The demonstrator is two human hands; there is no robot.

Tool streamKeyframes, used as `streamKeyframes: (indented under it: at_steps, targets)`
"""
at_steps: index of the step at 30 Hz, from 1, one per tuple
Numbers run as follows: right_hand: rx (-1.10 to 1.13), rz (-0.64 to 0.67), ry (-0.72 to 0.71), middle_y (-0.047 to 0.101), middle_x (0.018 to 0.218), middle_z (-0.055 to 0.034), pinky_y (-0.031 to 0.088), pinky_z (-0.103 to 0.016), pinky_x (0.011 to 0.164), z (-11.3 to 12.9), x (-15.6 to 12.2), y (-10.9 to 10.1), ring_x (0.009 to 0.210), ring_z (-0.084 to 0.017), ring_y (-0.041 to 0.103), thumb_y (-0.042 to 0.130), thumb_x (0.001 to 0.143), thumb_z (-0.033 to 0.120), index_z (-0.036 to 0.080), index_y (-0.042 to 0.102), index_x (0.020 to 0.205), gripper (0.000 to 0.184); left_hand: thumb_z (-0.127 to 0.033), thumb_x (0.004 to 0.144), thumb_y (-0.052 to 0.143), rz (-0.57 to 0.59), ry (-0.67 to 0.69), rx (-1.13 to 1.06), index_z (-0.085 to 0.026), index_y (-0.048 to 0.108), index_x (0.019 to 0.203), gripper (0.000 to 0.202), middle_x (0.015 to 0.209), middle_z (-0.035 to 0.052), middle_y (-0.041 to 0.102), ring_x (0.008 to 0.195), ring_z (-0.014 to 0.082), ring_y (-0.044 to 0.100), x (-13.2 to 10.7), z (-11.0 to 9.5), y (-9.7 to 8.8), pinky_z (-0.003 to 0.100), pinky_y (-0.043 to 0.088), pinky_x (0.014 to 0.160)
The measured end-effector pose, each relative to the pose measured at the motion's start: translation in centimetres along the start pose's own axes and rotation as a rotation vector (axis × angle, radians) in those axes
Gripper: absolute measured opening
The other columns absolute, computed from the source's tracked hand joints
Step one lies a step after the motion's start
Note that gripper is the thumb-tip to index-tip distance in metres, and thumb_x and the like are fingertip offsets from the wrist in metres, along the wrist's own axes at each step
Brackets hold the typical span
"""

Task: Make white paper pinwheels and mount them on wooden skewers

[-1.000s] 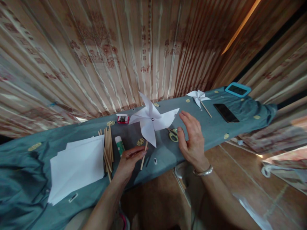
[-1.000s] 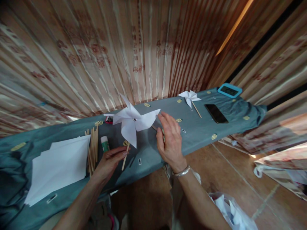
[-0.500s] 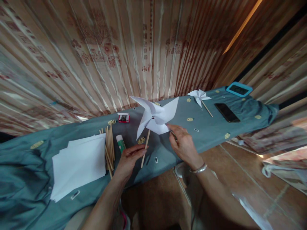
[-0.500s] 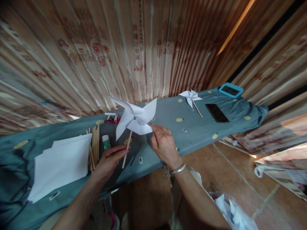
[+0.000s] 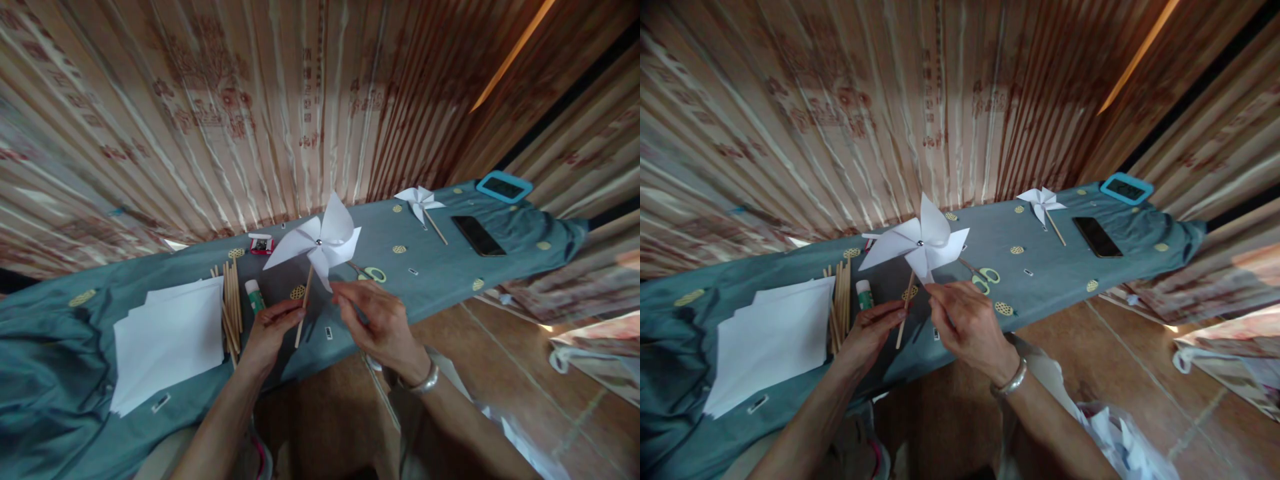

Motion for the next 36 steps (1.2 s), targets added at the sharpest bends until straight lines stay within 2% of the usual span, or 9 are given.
streamKeyframes:
  at_steps: [5,8,11,18,23,26,30,32,36]
  targets:
    - [-0.196,-0.155,0.162,0.069,0.114,-0.0095,0.048,-0.043,0.097,-3.0,0.0,-1.2,0.111,-0.023,0.062,0.045,0.092,0.019,0.022,0.058,0.123,0.034,-0.033,0.051,0.086,0.028,0.002,0.022,-0.02,0.078,0.077,0.031,0.085,0.0077,0.077,0.083,0.0201,0.067,-0.1,-0.1,0.1,0.031,0.047,0.086]
    - [-0.316,-0.056,0.234,0.041,0.148,-0.014,0.032,-0.055,0.111,-5.3,-0.1,-0.9,0.14,-0.029,0.033,0.043,0.089,0.019,0.02,0.035,0.144,0.056,-0.032,0.052,0.084,0.055,-0.012,0.061,-0.019,0.078,0.077,0.029,0.086,0.0086,0.077,0.081,0.0199,0.067,-0.5,-0.2,0.3,0.03,0.047,0.082]
    - [-0.361,0.028,0.251,0.027,0.155,-0.015,0.027,-0.058,0.112,-7.1,-0.3,-0.4,0.145,-0.031,0.021,0.043,0.085,0.015,0.019,0.024,0.149,0.068,-0.031,0.053,0.083,0.094,-0.031,0.1,-0.019,0.079,0.076,0.027,0.085,0.0086,0.077,0.076,0.0188,0.065,-0.8,-0.3,0.4,0.028,0.047,0.076]
    - [-0.342,0.113,0.231,0.044,0.146,-0.0176,0.034,-0.059,0.107,-7.0,-0.4,0.0,0.14,-0.032,0.032,0.043,0.078,0.008,0.015,0.051,0.131,0.055,-0.03,0.05,0.084,0.101,-0.058,0.034,-0.02,0.078,0.073,0.025,0.082,0.0067,0.077,0.078,0.018,0.065,-0.9,-0.4,0.6,0.028,0.046,0.08]
    - [-0.107,0.346,0.138,0.054,0.137,-0.0168,0.04,-0.049,0.108,-3.3,-0.1,-0.5,0.133,-0.028,0.045,0.048,0.073,0.007,0.013,0.059,0.123,0.051,-0.029,0.049,0.086,0.061,-0.045,-0.023,-0.018,0.078,0.073,0.027,0.08,0.0068,0.077,0.074,0.0165,0.064,-0.7,-0.4,0.5,0.028,0.046,0.077]
    - [0.141,0.523,0.11,0.063,0.127,-0.0085,0.049,-0.036,0.099,-1.1,-0.1,-0.7,0.117,-0.02,0.059,0.05,0.078,0.009,0.019,0.059,0.124,0.049,-0.03,0.047,0.088,0.038,-0.033,-0.074,-0.018,0.078,0.073,0.03,0.077,0.0059,0.076,0.072,0.0155,0.064,-0.6,-0.4,0.5,0.027,0.047,0.076]
    - [0.291,0.669,0.304,0.074,0.084,-0.0005,0.05,-0.024,0.068,-0.1,-0.6,0.6,0.073,-0.013,0.067,0.055,0.089,0.027,0.021,0.07,0.1,0.02,-0.031,0.041,0.09,0.018,-0.064,-0.167,-0.017,0.077,0.07,0.034,0.075,0.0055,0.076,0.071,0.0157,0.066,-0.6,-0.5,1.0,0.026,0.049,0.075]
    - [0.32,0.688,0.384,0.07,0.072,0.0007,0.043,-0.022,0.059,-0.2,-1.1,1.8,0.063,-0.011,0.062,0.056,0.09,0.036,0.019,0.071,0.091,0.023,-0.031,0.038,0.091,0.016,-0.08,-0.212,-0.017,0.077,0.069,0.036,0.074,0.0057,0.076,0.069,0.0148,0.066,-0.7,-0.6,1.3,0.025,0.049,0.073]
    - [0.517,0.549,0.512,0.07,0.075,-0.0003,0.041,-0.021,0.059,-0.4,-1.9,4.4,0.066,-0.011,0.06,0.061,0.087,0.039,0.017,0.069,0.084,0.024,-0.03,0.035,0.092,0.003,-0.101,-0.284,-0.018,0.077,0.068,0.038,0.07,0.0049,0.075,0.065,0.0129,0.065,-0.8,-0.9,1.9,0.023,0.049,0.067]
Point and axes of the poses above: each hand's wrist, its own x-axis towards the middle knuckle, its own y-axis out of the palm, z = x × y, the point moved 1 cm from there along x, towards the middle knuckle
